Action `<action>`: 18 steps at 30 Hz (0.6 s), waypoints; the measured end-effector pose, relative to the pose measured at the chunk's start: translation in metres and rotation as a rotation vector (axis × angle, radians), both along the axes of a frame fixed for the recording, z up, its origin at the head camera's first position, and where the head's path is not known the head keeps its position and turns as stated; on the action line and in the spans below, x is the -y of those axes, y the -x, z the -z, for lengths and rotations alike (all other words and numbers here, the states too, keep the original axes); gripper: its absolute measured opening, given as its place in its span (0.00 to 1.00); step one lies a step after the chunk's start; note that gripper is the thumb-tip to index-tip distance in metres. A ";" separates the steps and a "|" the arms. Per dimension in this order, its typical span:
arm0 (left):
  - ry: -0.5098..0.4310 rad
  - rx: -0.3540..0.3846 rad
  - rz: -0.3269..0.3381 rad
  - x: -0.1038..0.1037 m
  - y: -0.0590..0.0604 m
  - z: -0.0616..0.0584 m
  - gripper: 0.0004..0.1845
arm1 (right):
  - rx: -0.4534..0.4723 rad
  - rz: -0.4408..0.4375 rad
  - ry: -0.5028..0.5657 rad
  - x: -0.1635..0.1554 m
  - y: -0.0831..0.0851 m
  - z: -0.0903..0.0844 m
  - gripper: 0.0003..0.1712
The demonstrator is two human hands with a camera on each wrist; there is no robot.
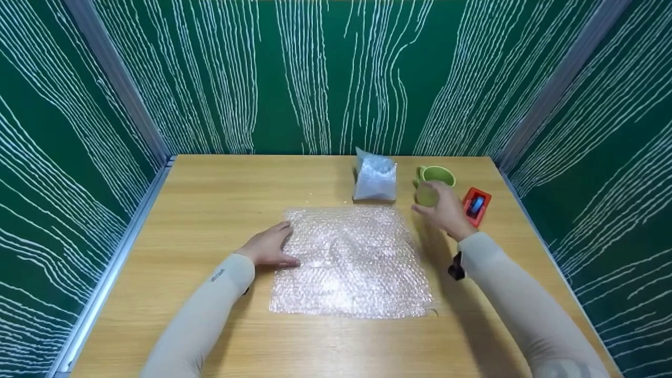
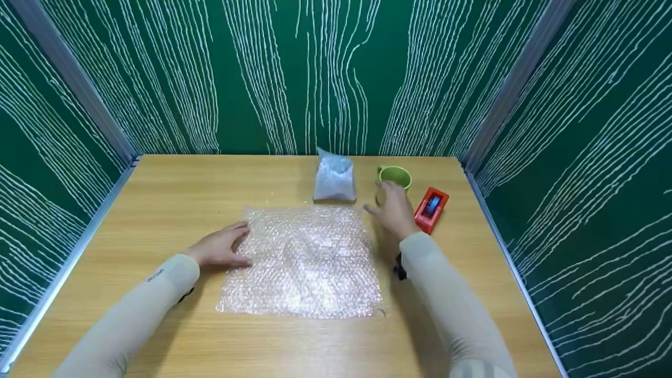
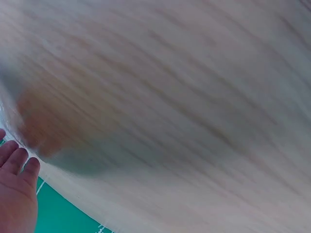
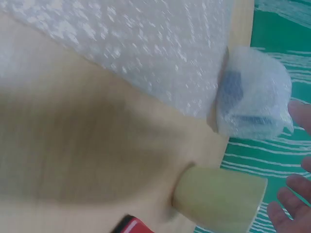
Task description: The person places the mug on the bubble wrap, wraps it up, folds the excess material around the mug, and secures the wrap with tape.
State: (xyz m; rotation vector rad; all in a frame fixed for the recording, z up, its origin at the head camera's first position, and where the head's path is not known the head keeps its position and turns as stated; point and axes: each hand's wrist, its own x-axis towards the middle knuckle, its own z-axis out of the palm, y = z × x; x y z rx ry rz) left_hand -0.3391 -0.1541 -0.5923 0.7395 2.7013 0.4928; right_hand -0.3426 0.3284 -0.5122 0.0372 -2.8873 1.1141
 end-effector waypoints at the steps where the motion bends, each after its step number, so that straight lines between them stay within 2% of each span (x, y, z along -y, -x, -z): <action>1: 0.005 -0.001 0.000 -0.001 0.000 0.000 0.61 | 0.005 0.018 0.011 -0.002 0.002 -0.003 0.47; 9: 0.010 0.013 -0.012 -0.004 -0.003 -0.002 0.60 | -0.020 0.111 0.057 -0.017 0.017 -0.015 0.52; 14: 0.016 0.016 -0.015 -0.006 -0.001 -0.006 0.60 | 0.040 0.170 0.092 -0.025 0.028 -0.019 0.57; 18: 0.031 0.041 -0.027 -0.007 -0.002 -0.007 0.60 | 0.048 0.183 0.083 -0.031 0.035 -0.017 0.60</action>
